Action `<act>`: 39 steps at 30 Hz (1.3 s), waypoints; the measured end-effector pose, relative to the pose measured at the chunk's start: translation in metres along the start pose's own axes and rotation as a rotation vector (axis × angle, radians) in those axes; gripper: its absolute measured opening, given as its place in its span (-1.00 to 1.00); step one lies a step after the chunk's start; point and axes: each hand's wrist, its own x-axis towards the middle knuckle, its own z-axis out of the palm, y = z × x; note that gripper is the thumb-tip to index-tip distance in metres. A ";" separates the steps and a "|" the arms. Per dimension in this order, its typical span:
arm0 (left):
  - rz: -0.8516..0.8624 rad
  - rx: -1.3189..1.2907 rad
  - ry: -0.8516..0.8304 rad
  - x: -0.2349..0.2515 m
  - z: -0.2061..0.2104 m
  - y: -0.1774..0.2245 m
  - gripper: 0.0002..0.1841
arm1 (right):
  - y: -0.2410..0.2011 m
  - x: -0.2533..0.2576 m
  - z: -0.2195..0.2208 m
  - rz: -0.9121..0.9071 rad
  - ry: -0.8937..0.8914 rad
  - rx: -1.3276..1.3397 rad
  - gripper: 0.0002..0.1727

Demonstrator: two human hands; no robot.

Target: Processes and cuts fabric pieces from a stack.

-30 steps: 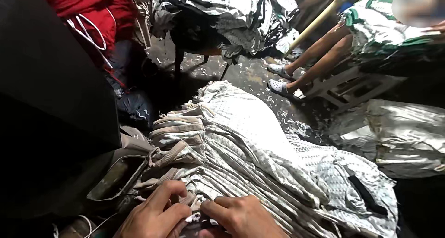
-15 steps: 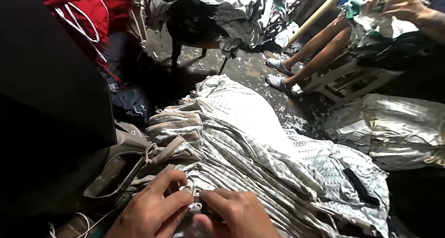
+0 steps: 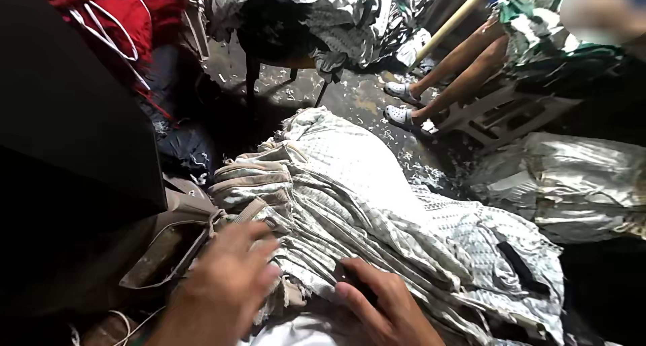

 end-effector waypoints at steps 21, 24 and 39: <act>0.037 -0.464 -0.202 -0.010 0.008 0.008 -0.76 | -0.008 -0.007 0.009 -0.163 0.016 -0.351 -0.56; 0.074 -0.488 -0.211 -0.006 0.001 0.013 -0.77 | -0.013 -0.004 0.012 -0.227 0.042 -0.522 -0.59; -0.162 0.021 0.034 0.002 -0.006 -0.014 -0.40 | -0.002 -0.008 0.016 -0.059 0.160 -0.417 -0.52</act>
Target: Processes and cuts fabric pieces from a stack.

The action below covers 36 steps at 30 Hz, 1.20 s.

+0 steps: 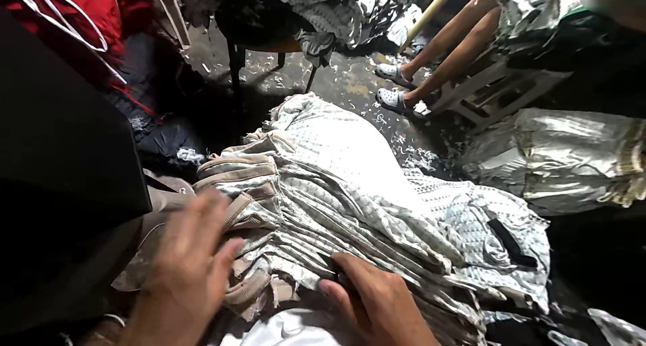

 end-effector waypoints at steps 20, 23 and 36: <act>0.267 -0.043 -0.184 0.032 0.072 0.013 -0.79 | 0.034 0.056 0.014 0.333 -0.330 0.538 -0.80; 0.256 -0.014 -0.045 0.030 0.064 0.017 -0.78 | 0.033 0.068 0.011 0.428 -0.402 0.572 -0.69; 0.292 -0.162 -0.227 0.010 0.068 0.006 -0.72 | 0.031 0.077 0.024 0.494 -0.395 0.483 -0.64</act>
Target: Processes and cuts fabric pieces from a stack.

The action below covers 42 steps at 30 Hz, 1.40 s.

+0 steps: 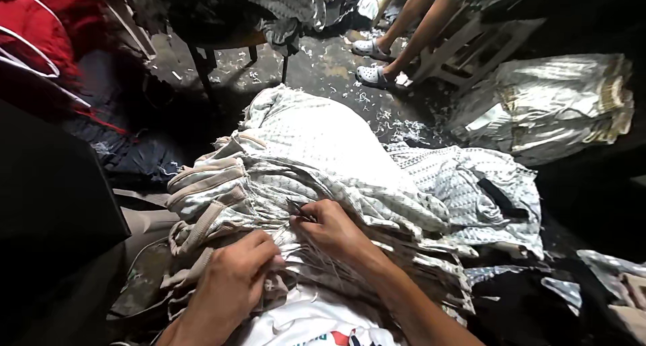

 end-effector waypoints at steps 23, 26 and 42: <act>-0.222 -0.184 0.241 -0.004 -0.003 0.003 -0.67 | -0.013 -0.048 0.033 -0.560 0.351 -0.694 -0.53; -0.206 -0.213 0.244 -0.003 -0.001 0.002 -0.68 | -0.013 -0.043 0.033 -0.585 0.315 -0.653 -0.58; -0.178 0.223 0.187 0.006 -0.067 0.000 -0.49 | 0.000 -0.023 0.008 -0.209 -0.033 -0.141 -0.46</act>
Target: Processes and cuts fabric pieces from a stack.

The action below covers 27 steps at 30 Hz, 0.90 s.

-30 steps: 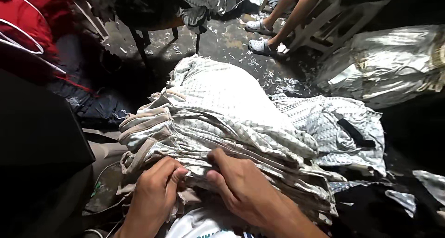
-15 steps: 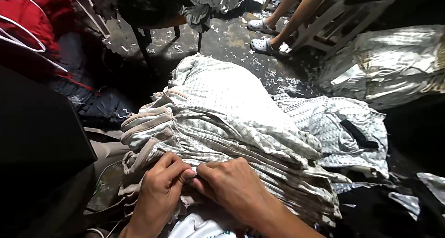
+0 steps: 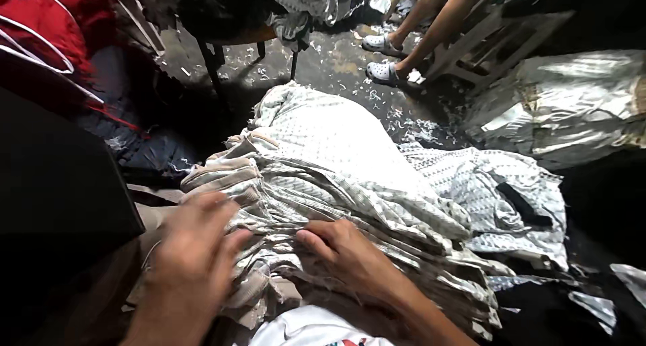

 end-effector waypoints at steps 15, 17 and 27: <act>-0.120 -0.370 0.008 -0.010 0.029 -0.005 -0.68 | 0.004 0.005 -0.005 0.006 -0.066 0.147 -0.48; -0.054 -0.188 -0.012 -0.010 0.046 0.001 -0.68 | 0.004 0.005 -0.005 0.011 -0.071 0.147 -0.48; -0.118 -0.184 -0.097 -0.002 0.049 -0.009 -0.69 | 0.002 0.005 -0.006 0.021 -0.072 0.158 -0.47</act>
